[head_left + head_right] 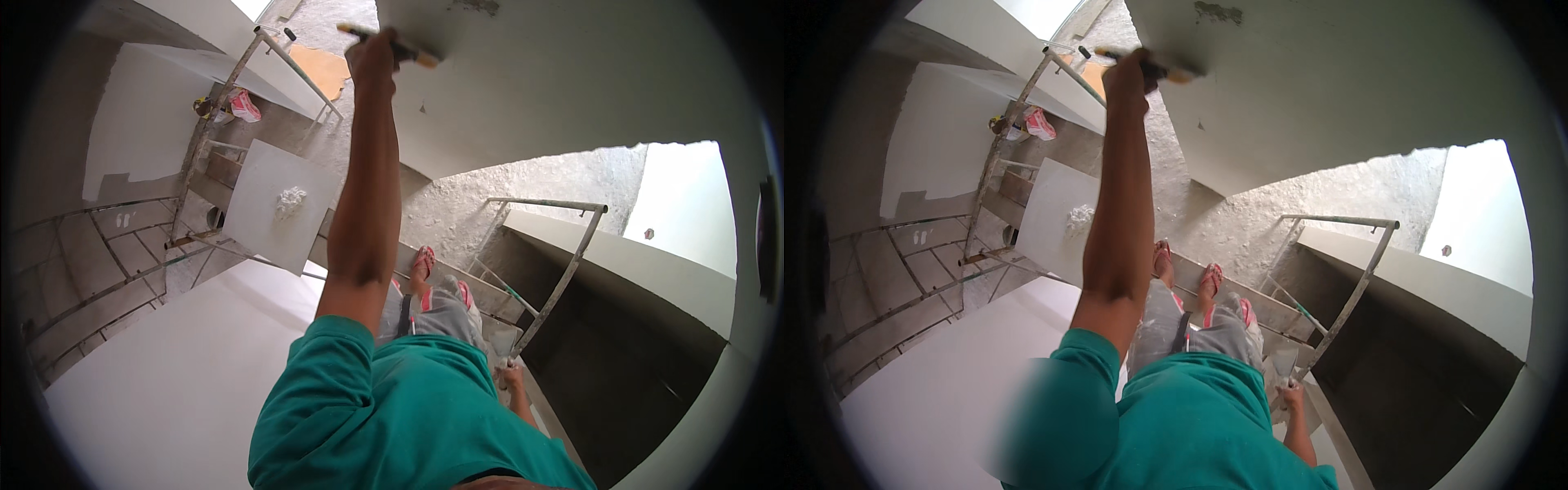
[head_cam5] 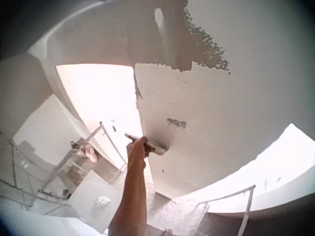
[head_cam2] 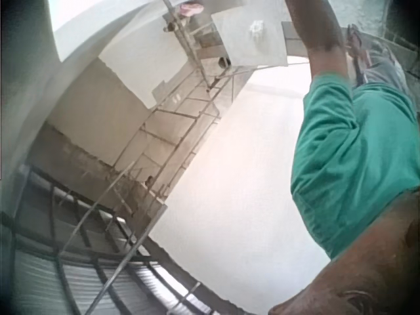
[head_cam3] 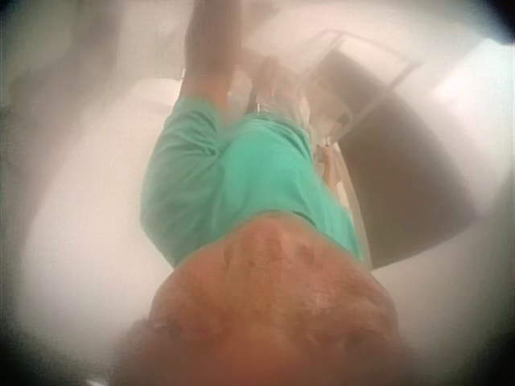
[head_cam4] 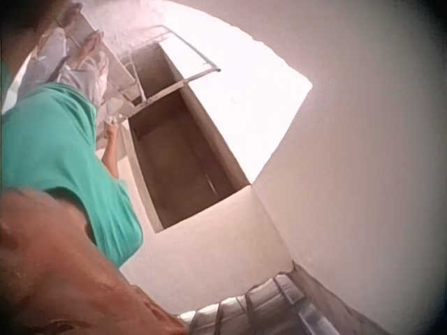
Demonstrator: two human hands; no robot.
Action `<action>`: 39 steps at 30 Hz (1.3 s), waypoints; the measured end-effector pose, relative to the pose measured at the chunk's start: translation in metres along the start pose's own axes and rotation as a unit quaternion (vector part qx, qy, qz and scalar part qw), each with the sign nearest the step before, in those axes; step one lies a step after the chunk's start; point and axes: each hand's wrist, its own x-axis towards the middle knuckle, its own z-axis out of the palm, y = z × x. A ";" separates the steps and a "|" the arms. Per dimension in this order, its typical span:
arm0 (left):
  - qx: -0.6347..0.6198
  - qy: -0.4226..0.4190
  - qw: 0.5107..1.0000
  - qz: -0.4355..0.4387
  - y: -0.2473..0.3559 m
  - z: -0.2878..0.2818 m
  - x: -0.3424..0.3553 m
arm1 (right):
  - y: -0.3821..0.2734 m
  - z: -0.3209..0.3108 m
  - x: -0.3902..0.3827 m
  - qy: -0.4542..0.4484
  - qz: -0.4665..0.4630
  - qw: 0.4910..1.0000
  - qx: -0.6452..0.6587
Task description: The person applies plaster to a ceiling using a trowel and hawk while standing on scaffolding. They repeatedly scoop plaster from the hawk and smooth it onto the ceiling surface.
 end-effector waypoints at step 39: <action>0.592 -0.246 0.745 0.184 -0.028 -0.225 -0.222 | -0.429 0.003 -0.165 -0.078 -0.543 0.836 0.012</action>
